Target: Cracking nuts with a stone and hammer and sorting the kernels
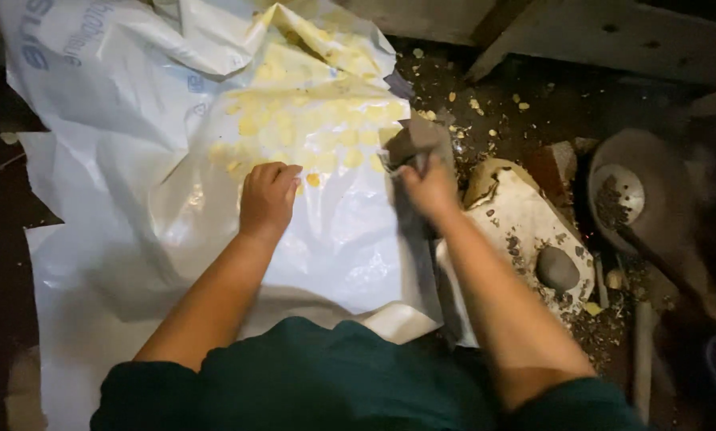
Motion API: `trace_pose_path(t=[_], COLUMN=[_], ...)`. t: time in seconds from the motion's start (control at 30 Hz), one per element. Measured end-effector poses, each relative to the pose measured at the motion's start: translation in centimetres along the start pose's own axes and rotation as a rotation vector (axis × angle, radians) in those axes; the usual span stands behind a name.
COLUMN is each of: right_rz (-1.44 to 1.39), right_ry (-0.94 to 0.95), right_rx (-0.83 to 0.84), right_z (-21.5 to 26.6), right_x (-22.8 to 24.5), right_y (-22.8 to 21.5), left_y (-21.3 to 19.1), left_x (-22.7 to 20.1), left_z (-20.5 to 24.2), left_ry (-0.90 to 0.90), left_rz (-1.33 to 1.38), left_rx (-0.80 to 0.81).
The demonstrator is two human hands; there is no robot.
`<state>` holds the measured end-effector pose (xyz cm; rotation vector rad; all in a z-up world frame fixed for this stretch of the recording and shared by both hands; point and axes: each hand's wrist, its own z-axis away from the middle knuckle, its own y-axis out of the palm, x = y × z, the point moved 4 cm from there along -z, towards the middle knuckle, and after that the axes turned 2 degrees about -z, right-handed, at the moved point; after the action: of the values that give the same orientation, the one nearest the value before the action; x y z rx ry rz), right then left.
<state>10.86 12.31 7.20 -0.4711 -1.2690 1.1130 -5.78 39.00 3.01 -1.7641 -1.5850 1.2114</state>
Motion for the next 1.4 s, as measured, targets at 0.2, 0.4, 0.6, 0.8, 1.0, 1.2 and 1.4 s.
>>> trace_pose_path(t=[0.2,0.4,0.6,0.8,1.0,1.2,1.4], right_rz=[-0.119,-0.135,-0.361,-0.041,0.045,-0.061,0.127], right_ry=[-0.101,0.023,-0.341,-0.103,-0.163,-0.085,-0.093], right_rx=[-0.228,-0.053,-0.450,-0.122,-0.019,-0.097,-0.062], right_z=[5.5,6.8,10.7,6.2,3.7,6.1,7.5], right_x=[-0.2,-0.7,6.0,2.5,2.5,7.4,3.0], right_y=[-1.5,-1.5,-9.2,2.6,3.0,-4.3,3.7], left_y=[-1.5,3.5,2.9,1.8,-2.0,-3.5,-2.8], left_x=[-1.2,-7.9,-9.3,-7.7,-1.9,-2.2,-1.3], left_z=[-1.0,-4.1,-5.4,-4.1,-0.5,-0.1,-0.3], left_ry=[0.029,-0.023,-0.134,-0.119,-0.135,-0.185,-0.267], left_rz=[0.031,0.295,0.398,0.165,0.005,0.200,0.249], left_rx=[0.001,0.054,0.180,0.207,0.006,-0.059,-0.021])
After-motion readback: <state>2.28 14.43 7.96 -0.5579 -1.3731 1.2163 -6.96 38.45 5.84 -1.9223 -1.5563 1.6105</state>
